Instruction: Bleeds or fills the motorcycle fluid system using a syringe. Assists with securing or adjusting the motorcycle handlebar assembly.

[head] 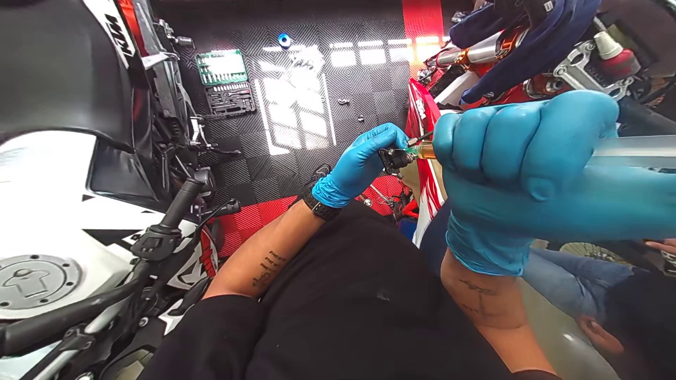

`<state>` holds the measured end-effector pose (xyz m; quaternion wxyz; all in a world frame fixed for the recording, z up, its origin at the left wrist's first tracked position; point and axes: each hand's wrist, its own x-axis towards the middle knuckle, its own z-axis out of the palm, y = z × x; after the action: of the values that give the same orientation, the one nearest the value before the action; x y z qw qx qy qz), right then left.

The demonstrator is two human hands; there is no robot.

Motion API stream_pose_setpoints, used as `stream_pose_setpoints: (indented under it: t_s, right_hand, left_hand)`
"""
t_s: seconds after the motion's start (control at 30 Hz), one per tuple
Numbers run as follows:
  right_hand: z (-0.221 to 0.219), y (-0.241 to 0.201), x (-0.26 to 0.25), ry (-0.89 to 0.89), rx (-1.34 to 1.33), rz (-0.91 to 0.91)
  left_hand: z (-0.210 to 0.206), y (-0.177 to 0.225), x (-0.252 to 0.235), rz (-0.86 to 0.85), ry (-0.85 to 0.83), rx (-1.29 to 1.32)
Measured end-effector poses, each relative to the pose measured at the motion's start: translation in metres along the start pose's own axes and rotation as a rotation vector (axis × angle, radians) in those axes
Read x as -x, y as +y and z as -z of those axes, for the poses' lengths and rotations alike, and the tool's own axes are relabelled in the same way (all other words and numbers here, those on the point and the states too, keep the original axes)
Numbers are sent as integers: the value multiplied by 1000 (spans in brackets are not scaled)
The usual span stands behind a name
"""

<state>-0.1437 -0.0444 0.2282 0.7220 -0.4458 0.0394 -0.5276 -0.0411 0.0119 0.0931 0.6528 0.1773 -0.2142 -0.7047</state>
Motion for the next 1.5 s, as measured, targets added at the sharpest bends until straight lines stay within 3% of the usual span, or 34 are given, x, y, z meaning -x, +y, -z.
stream_pose_setpoints:
  t_s: [0.07,0.13,0.17,0.23,0.27,0.43,0.5,0.57,0.67,0.8,0.93,1.07,1.17,1.27,1.4,1.5]
  right_hand:
    - [7,0,3,-41,12,6]
    - [43,-3,4,-336,1,-2]
    - [44,-3,5,-336,13,2]
    - [10,0,4,-63,47,12]
    - [3,1,2,-21,52,1]
    - [9,3,3,-34,34,4]
    - [57,-2,16,-206,-30,-27]
    - [74,-6,20,-242,-55,-42]
    - [10,0,1,17,-19,-17]
    - [4,-1,-6,-13,64,-56]
    - [3,-30,-10,-74,286,-92]
    - [15,-55,-2,-191,848,-237]
    - [17,-36,5,-312,1186,-359]
    - [17,-28,20,-321,1305,-394]
    - [16,-25,36,-284,1316,-309]
    - [13,-28,38,-247,1362,-271]
  left_hand:
    - [0,0,0,-1,2,-3]
    - [0,0,0,0,5,-6]
    - [0,0,0,2,8,-3]
    - [0,1,0,8,10,7]
    - [0,1,0,9,8,11]
    - [0,1,0,15,22,12]
    - [0,1,-1,17,26,5]
    - [1,1,-1,18,21,4]
    - [3,0,-2,23,13,19]
    - [3,0,-3,23,23,12]
    - [10,-3,-4,16,8,-1]
    - [9,-1,-6,8,4,-5]
    - [2,5,-6,-20,2,10]
    - [3,6,-8,-14,-20,-10]
    - [6,4,-11,-38,-16,-111]
    - [10,8,-9,-62,-151,-181]
